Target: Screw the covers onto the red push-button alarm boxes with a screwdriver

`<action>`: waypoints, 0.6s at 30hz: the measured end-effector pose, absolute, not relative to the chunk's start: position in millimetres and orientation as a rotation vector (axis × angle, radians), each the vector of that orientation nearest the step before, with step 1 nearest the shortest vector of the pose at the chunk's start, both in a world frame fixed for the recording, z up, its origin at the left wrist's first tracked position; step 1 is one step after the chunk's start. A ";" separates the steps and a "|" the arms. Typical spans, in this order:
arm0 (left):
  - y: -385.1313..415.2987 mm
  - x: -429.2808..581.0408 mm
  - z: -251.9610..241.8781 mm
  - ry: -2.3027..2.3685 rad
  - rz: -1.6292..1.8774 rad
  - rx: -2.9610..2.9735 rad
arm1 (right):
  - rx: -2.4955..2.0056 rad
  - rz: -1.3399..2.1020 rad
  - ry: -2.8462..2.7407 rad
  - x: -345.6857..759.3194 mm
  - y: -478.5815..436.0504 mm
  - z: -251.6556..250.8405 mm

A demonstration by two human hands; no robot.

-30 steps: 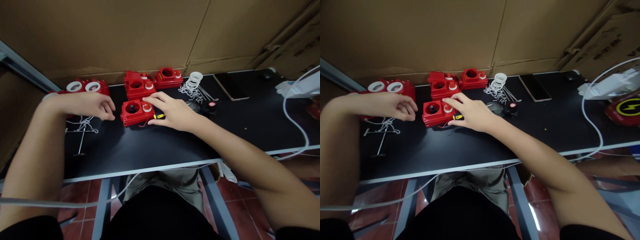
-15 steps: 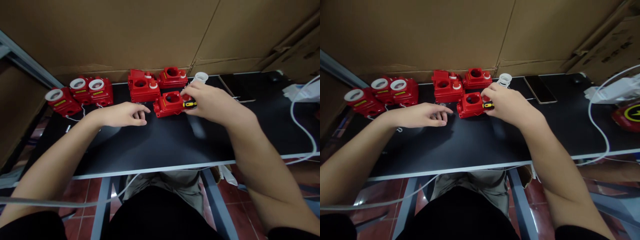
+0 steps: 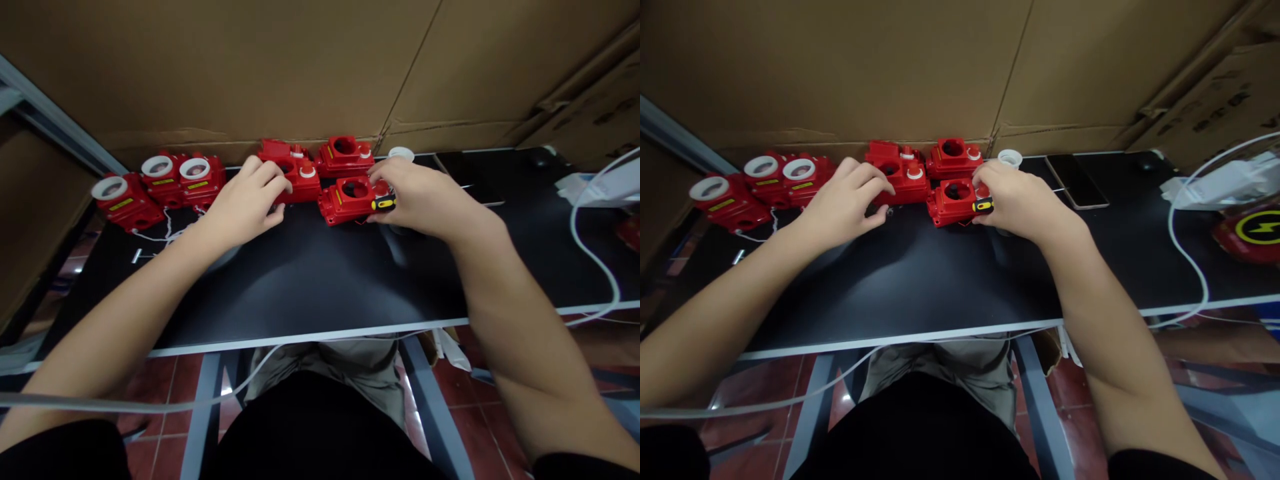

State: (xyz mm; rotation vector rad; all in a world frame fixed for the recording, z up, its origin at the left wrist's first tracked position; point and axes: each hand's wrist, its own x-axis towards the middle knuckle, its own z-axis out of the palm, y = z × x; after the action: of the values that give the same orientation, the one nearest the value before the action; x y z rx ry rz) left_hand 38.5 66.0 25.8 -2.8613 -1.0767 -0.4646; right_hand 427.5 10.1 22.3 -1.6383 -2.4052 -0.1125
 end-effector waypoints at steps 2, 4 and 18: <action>68.7 37.3 19.1 -1.050 -0.483 -2.790 | -1.658 -0.057 -2.378 424.9 14.1 20.2; 72.5 33.7 12.4 -1.152 -0.556 -2.715 | -1.711 -0.009 -2.355 420.7 18.1 18.7; 116.6 9.1 -14.7 -1.941 -0.864 -2.833 | -1.878 0.116 -2.300 423.2 20.4 30.8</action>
State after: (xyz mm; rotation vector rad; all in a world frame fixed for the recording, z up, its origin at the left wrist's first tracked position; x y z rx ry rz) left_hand 9.1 116.6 -14.7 -2.8332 -1.9405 -0.8636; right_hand 423.2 20.4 30.8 -1.8775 -2.3002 0.1163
